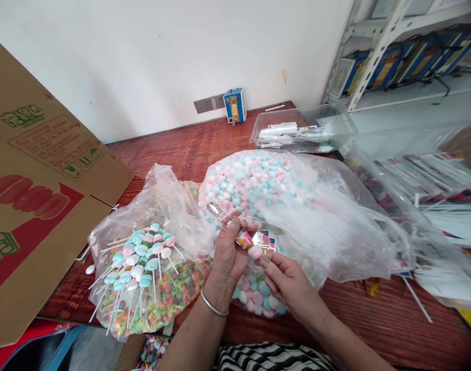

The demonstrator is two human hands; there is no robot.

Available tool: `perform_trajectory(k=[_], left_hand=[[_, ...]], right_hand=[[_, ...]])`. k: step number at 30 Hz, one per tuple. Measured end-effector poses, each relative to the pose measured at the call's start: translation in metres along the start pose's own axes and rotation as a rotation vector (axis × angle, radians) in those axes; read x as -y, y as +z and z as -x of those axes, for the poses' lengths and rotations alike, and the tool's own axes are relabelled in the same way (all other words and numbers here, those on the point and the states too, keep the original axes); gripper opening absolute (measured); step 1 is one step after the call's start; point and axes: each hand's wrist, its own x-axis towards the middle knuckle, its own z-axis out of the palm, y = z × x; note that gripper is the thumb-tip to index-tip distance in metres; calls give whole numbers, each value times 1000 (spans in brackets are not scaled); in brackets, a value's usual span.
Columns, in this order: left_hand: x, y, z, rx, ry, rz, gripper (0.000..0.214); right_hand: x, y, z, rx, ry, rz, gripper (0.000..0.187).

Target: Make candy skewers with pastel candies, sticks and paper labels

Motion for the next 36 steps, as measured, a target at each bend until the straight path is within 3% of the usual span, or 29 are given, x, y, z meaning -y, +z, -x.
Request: perform_trajectory(k=[2, 4, 6, 8, 14, 20, 26, 31, 36], left_hand=[[-2, 3, -4, -18, 20, 32, 13], [-1, 6, -5, -69, 28, 69, 19], [1, 8, -5, -117, -4, 125, 24], [2, 8, -5, -127, -81, 189, 30], [-3, 3, -7, -191, -279, 175, 47], [-9, -4, -12, -194, -261, 231, 40], [-2, 4, -6, -208, -261, 292, 36], [17, 10, 7, -197, -230, 149, 32], [20, 5, 6, -176, -185, 136, 28]], right_hand=[[-3, -4, 2, -124, -274, 400, 26], [-7, -10, 4, -244, -524, 740, 23], [-9, -13, 7, -284, -648, 888, 22], [-9, -12, 9, -212, -593, 815, 22], [4, -5, 11, 6, -78, 201, 36], [5, -9, 12, 68, 95, 35, 41], [0, -7, 13, 39, 20, 91, 38], [4, -2, 7, -140, -239, 449, 31], [-6, -9, 4, -167, -429, 817, 25]])
